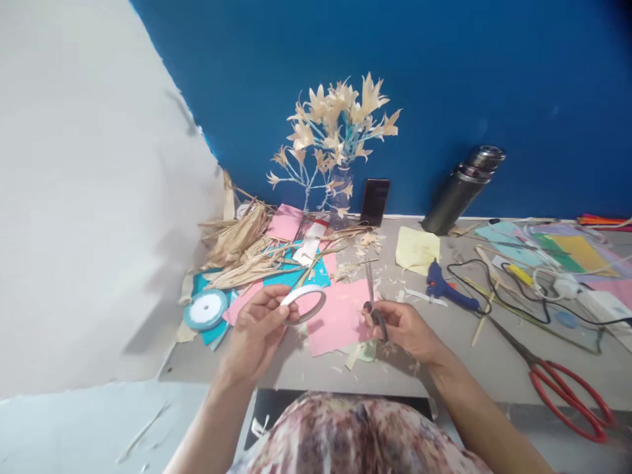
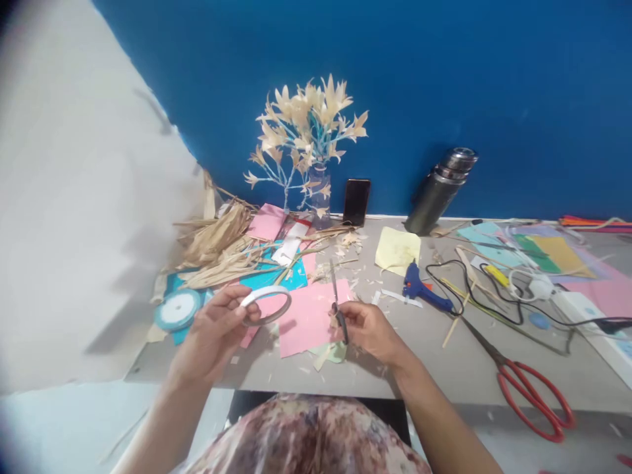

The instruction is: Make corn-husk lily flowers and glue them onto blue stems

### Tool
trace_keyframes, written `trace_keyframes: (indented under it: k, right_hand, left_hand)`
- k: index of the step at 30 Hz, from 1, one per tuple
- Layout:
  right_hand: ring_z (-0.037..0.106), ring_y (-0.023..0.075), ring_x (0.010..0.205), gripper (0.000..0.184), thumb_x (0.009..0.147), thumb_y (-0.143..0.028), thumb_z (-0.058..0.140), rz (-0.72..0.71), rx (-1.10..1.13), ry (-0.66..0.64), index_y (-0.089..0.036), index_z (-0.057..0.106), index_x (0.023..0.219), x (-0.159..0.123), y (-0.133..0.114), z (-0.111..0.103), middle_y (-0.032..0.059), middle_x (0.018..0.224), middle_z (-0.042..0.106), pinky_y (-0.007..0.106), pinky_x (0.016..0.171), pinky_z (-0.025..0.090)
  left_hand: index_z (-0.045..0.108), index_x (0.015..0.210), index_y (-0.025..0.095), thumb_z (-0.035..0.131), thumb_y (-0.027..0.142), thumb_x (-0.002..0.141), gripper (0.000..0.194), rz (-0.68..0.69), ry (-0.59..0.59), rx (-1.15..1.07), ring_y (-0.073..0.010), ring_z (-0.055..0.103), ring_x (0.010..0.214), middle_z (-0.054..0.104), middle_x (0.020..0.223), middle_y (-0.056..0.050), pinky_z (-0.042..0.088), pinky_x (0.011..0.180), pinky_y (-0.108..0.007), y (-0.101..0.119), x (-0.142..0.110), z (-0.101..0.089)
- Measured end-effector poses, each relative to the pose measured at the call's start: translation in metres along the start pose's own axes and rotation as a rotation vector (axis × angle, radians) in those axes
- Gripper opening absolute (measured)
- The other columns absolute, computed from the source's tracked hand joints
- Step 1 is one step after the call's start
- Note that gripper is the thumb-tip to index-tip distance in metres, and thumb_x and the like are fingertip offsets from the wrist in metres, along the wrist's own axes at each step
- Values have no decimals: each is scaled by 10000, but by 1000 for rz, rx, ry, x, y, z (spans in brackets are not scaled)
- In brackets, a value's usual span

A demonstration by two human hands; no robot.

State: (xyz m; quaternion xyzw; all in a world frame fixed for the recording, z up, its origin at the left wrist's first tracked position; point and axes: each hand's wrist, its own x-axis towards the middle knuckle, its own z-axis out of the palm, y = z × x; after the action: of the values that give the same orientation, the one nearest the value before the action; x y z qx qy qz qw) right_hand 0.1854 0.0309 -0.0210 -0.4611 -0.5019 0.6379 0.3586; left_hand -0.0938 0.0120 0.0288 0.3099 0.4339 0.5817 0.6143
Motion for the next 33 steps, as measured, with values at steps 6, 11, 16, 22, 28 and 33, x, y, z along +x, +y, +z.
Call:
trace_keyframes:
  k: [6, 11, 16, 22, 28, 33]
  right_hand:
    - [575, 140, 600, 272, 709, -391, 840, -263, -180, 278, -198, 738, 871, -11, -24, 32, 20, 726, 701, 248, 554, 478]
    - [557, 124, 607, 268, 726, -266, 782, -500, -381, 333, -215, 703, 976, -6, -34, 51, -6, 756, 678, 231, 573, 471]
    - [572, 108, 552, 180, 726, -154, 641, -575, -509, 363, -214, 667, 894, -3, -29, 56, -21, 739, 708, 231, 585, 461]
    - [526, 103, 507, 183, 708, -166, 638, -514, -511, 343, -213, 661, 883, -5, -27, 52, -44, 625, 651, 225, 523, 388]
    - [519, 94, 546, 278, 633, -257, 802, -275, 80, 187, -202, 612, 828, 0, -29, 35, -22, 714, 672, 209, 504, 382]
    - [448, 72, 507, 330, 601, -275, 856, -228, 336, 108, -191, 637, 833, 0, -30, 27, -35, 674, 637, 199, 467, 336]
  left_hand:
    - [721, 984, 165, 861, 232, 690, 332, 170, 5, 342, -121, 646, 658, 699, 718, -1, 505, 620, -207, -18, -5, 25]
    - [743, 1012, 184, 807, 268, 744, 288, 317, 42, 675, -158, 674, 771, 734, 870, -37, 533, 706, -251, -26, -19, 37]
    - [747, 991, 211, 747, 216, 779, 212, 400, 0, 821, -156, 681, 789, 757, 948, -31, 544, 738, -259, -28, -28, 41]
    - [747, 963, 219, 718, 175, 786, 184, 382, -26, 830, -162, 670, 780, 740, 856, -8, 522, 741, -265, -29, -32, 45]
    - [669, 1112, 154, 753, 348, 835, 349, 4, -231, 463, -169, 685, 716, 748, 838, -62, 507, 663, -258, -29, -29, 42]
    - [436, 1470, 179, 745, 447, 855, 738, -399, -673, 12, -189, 722, 599, 796, 931, -154, 474, 531, -227, -34, -20, 33]
